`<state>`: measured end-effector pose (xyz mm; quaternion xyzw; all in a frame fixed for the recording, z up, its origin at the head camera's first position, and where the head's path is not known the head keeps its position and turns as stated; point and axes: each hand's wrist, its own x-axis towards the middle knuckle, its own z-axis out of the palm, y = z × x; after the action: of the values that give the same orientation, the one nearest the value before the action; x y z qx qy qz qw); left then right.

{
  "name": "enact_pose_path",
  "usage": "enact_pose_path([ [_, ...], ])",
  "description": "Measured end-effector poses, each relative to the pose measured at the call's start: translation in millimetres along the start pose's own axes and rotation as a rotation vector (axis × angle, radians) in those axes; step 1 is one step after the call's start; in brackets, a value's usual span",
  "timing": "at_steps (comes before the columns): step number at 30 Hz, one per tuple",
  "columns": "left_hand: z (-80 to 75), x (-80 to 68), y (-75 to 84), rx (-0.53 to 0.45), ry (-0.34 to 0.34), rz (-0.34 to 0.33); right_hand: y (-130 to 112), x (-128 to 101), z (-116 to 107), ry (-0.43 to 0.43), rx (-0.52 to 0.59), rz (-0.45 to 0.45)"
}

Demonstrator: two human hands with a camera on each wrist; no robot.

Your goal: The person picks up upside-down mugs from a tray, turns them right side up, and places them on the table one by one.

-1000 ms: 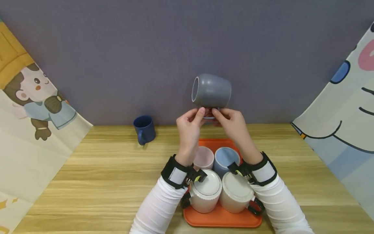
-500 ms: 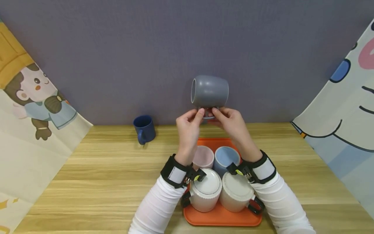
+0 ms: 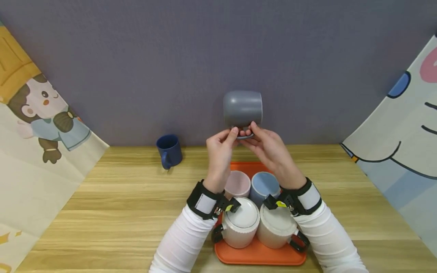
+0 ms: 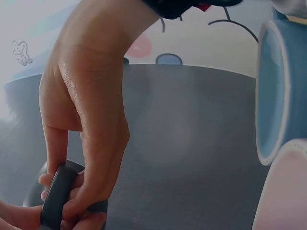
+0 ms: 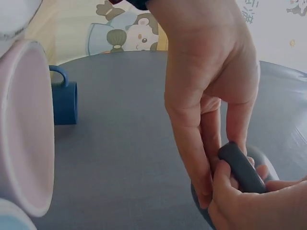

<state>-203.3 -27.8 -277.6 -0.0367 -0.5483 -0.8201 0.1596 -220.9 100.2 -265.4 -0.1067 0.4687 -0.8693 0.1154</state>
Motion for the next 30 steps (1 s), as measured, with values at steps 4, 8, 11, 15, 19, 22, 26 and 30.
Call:
enact_pose_path([
  [4, 0.1, 1.6, 0.3, -0.074, 0.0, -0.061, 0.3, -0.3, 2.1, -0.009, 0.036, 0.001],
  [8, -0.5, 2.4, -0.2, -0.104, -0.006, -0.09, 1.6, -0.6, 4.2, 0.002, 0.047, -0.006],
  [11, -1.0, 2.7, -0.3, -0.106, -0.007, -0.097, 2.1, -0.5, 5.1, 0.007, 0.087, 0.003],
  [15, -2.0, 4.1, -0.4, -0.137, -0.006, -0.122, 1.4, -0.3, 6.9, 0.011, 0.119, 0.022],
  [19, -6.5, 6.5, 0.4, -0.152, -0.023, -0.138, -0.4, 0.9, 11.0, 0.009, 0.097, 0.043],
  [22, -13.1, 9.0, 2.0, -0.112, -0.053, -0.134, -2.2, 2.4, 15.5, -0.001, 0.095, 0.074],
  [26, -27.1, 11.8, 6.7, 0.011, -0.097, -0.125, -2.4, 5.1, 23.1, -0.003, 0.064, 0.096],
  [30, -46.2, 13.8, 9.8, 0.186, -0.129, -0.107, 0.1, 8.9, 29.2, 0.028, 0.015, 0.085],
])
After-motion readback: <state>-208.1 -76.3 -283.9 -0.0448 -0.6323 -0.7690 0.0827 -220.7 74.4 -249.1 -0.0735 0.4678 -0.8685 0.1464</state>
